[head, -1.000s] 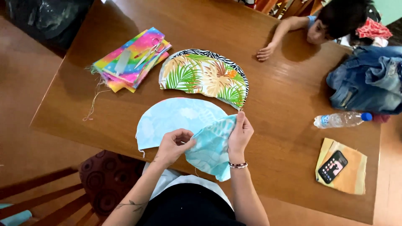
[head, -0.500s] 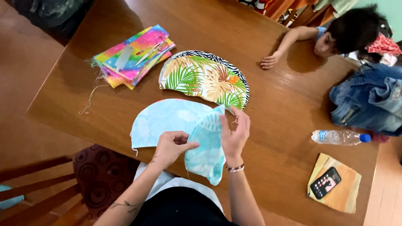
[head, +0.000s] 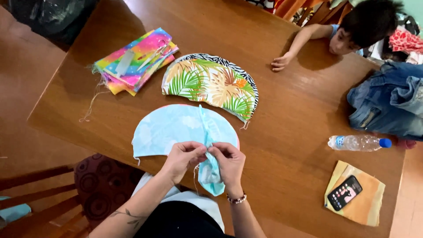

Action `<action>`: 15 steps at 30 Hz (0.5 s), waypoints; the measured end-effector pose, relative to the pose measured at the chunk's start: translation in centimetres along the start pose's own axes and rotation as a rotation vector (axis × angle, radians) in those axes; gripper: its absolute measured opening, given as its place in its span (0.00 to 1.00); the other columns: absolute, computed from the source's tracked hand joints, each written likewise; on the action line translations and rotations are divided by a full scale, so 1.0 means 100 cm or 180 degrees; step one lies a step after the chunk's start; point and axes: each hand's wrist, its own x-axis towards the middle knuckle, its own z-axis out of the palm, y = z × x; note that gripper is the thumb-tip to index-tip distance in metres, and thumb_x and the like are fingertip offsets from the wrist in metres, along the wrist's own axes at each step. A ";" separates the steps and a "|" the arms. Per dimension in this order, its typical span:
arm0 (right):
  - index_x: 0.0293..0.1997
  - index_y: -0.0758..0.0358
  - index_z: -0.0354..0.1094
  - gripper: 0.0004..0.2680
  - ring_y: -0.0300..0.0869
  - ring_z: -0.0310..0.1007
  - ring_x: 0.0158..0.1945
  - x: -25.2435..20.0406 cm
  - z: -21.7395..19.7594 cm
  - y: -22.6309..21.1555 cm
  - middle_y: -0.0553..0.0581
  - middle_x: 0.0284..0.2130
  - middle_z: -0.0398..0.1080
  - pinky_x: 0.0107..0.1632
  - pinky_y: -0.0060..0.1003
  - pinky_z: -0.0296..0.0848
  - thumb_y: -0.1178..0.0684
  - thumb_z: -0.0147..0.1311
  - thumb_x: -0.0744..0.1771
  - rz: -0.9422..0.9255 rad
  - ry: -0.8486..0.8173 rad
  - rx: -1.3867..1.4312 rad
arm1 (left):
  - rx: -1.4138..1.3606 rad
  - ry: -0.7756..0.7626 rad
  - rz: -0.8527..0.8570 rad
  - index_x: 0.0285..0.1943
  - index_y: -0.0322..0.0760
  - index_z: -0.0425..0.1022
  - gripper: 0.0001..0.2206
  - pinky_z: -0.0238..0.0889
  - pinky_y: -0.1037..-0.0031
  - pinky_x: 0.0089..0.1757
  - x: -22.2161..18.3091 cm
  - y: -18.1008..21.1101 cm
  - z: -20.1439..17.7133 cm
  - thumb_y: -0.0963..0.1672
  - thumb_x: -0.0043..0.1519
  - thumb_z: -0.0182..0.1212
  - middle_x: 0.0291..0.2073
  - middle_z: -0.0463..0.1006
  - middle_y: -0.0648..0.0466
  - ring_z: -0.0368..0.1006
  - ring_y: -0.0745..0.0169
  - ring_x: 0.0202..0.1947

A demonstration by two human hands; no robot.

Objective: A person is seen aligning and folding pre-cut fabric pieces on a table, likely preparing them for assembly into a garment or accessory.

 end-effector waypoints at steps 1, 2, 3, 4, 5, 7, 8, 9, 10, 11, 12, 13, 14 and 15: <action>0.32 0.59 0.83 0.07 0.31 0.68 0.23 -0.002 -0.003 -0.002 0.52 0.18 0.76 0.30 0.28 0.72 0.55 0.75 0.57 0.0017 0.0003 -0.0011 | -0.0005 0.0004 -0.0019 0.39 0.23 0.81 0.07 0.79 0.66 0.41 -0.003 0.000 0.001 0.38 0.56 0.71 0.33 0.84 0.40 0.82 0.52 0.35; 0.32 0.58 0.82 0.06 0.30 0.69 0.24 -0.002 -0.003 -0.004 0.51 0.18 0.76 0.32 0.28 0.72 0.56 0.74 0.57 -0.0192 0.0094 -0.0089 | 0.0050 0.0049 0.0115 0.38 0.23 0.81 0.07 0.79 0.66 0.41 -0.005 0.001 0.002 0.38 0.57 0.71 0.31 0.83 0.42 0.81 0.54 0.33; 0.31 0.57 0.81 0.05 0.29 0.69 0.25 -0.003 -0.003 -0.006 0.50 0.18 0.75 0.33 0.28 0.73 0.57 0.73 0.58 -0.0401 0.0185 -0.0166 | 0.0105 0.0094 0.0248 0.38 0.24 0.81 0.07 0.79 0.66 0.40 -0.007 0.003 0.002 0.39 0.57 0.70 0.29 0.83 0.43 0.81 0.56 0.32; 0.31 0.57 0.81 0.05 0.29 0.69 0.25 0.002 -0.008 -0.008 0.50 0.18 0.75 0.33 0.28 0.73 0.57 0.73 0.58 -0.0415 0.0167 -0.0157 | 0.0102 0.0103 0.0270 0.38 0.24 0.81 0.07 0.79 0.66 0.40 -0.011 0.009 0.003 0.39 0.57 0.70 0.29 0.83 0.43 0.81 0.56 0.32; 0.31 0.57 0.81 0.04 0.31 0.69 0.25 0.007 -0.013 -0.009 0.51 0.19 0.75 0.33 0.30 0.74 0.59 0.71 0.59 -0.0417 0.0341 -0.0264 | 0.0102 0.0172 0.0334 0.38 0.26 0.82 0.07 0.79 0.67 0.40 -0.016 0.015 0.004 0.40 0.58 0.70 0.29 0.82 0.46 0.79 0.59 0.32; 0.30 0.57 0.80 0.03 0.33 0.70 0.24 0.012 -0.027 -0.006 0.53 0.19 0.75 0.32 0.32 0.74 0.60 0.69 0.61 -0.0400 0.0520 -0.0365 | 0.0115 0.0246 0.0383 0.39 0.27 0.82 0.08 0.79 0.68 0.40 -0.024 0.026 0.002 0.42 0.59 0.69 0.29 0.82 0.49 0.78 0.63 0.32; 0.33 0.56 0.80 0.03 0.32 0.67 0.25 0.014 -0.036 -0.005 0.52 0.20 0.74 0.32 0.30 0.73 0.59 0.68 0.62 -0.0405 0.0547 -0.0404 | 0.0195 0.0258 0.0477 0.39 0.28 0.82 0.07 0.78 0.67 0.41 -0.024 0.033 0.000 0.42 0.60 0.69 0.30 0.82 0.49 0.78 0.63 0.33; 0.36 0.56 0.80 0.03 0.31 0.65 0.25 0.016 -0.046 -0.004 0.50 0.20 0.73 0.32 0.28 0.71 0.59 0.67 0.62 -0.0409 0.0574 -0.0444 | 0.0276 0.0269 0.0572 0.38 0.29 0.82 0.07 0.77 0.67 0.41 -0.025 0.040 -0.002 0.43 0.61 0.68 0.30 0.82 0.50 0.77 0.63 0.33; 0.36 0.56 0.80 0.03 0.31 0.65 0.25 0.012 -0.046 -0.006 0.50 0.20 0.73 0.32 0.28 0.71 0.59 0.67 0.62 -0.0412 0.0584 -0.0444 | 0.0278 0.0259 0.0570 0.38 0.29 0.82 0.07 0.77 0.67 0.41 -0.029 0.042 -0.001 0.43 0.61 0.68 0.30 0.82 0.50 0.77 0.63 0.33; 0.39 0.58 0.79 0.04 0.33 0.67 0.25 0.008 -0.046 -0.008 0.52 0.21 0.72 0.34 0.29 0.72 0.59 0.65 0.63 -0.0519 0.0408 -0.0265 | 0.0464 0.0222 0.0605 0.40 0.28 0.82 0.08 0.77 0.66 0.42 -0.032 0.044 0.000 0.43 0.60 0.68 0.30 0.83 0.48 0.78 0.61 0.34; 0.42 0.61 0.78 0.05 0.35 0.68 0.26 0.003 -0.047 -0.011 0.54 0.22 0.72 0.35 0.30 0.73 0.60 0.63 0.64 -0.0624 0.0234 -0.0089 | 0.0648 0.0182 0.0635 0.41 0.27 0.83 0.09 0.77 0.65 0.43 -0.037 0.045 0.002 0.43 0.60 0.69 0.31 0.83 0.45 0.79 0.58 0.36; 0.42 0.61 0.78 0.05 0.35 0.68 0.26 -0.004 -0.044 -0.013 0.54 0.22 0.72 0.35 0.30 0.73 0.60 0.63 0.64 -0.0624 0.0248 -0.0094 | 0.0650 0.0170 0.0628 0.41 0.27 0.83 0.09 0.77 0.65 0.43 -0.039 0.036 0.007 0.43 0.60 0.69 0.31 0.83 0.45 0.79 0.58 0.36; 0.44 0.61 0.78 0.07 0.36 0.70 0.30 -0.008 -0.037 -0.015 0.55 0.26 0.74 0.38 0.32 0.74 0.61 0.63 0.63 -0.0585 -0.0048 0.0093 | 0.0798 0.0120 0.0729 0.39 0.29 0.83 0.07 0.76 0.67 0.43 -0.040 0.031 0.011 0.42 0.59 0.70 0.30 0.83 0.48 0.78 0.61 0.34; 0.46 0.62 0.78 0.09 0.37 0.73 0.33 -0.012 -0.030 -0.019 0.57 0.31 0.76 0.42 0.34 0.76 0.62 0.63 0.63 -0.0548 -0.0346 0.0279 | 0.0945 0.0070 0.0830 0.37 0.31 0.83 0.06 0.75 0.69 0.42 -0.040 0.026 0.015 0.42 0.57 0.72 0.29 0.82 0.51 0.76 0.64 0.33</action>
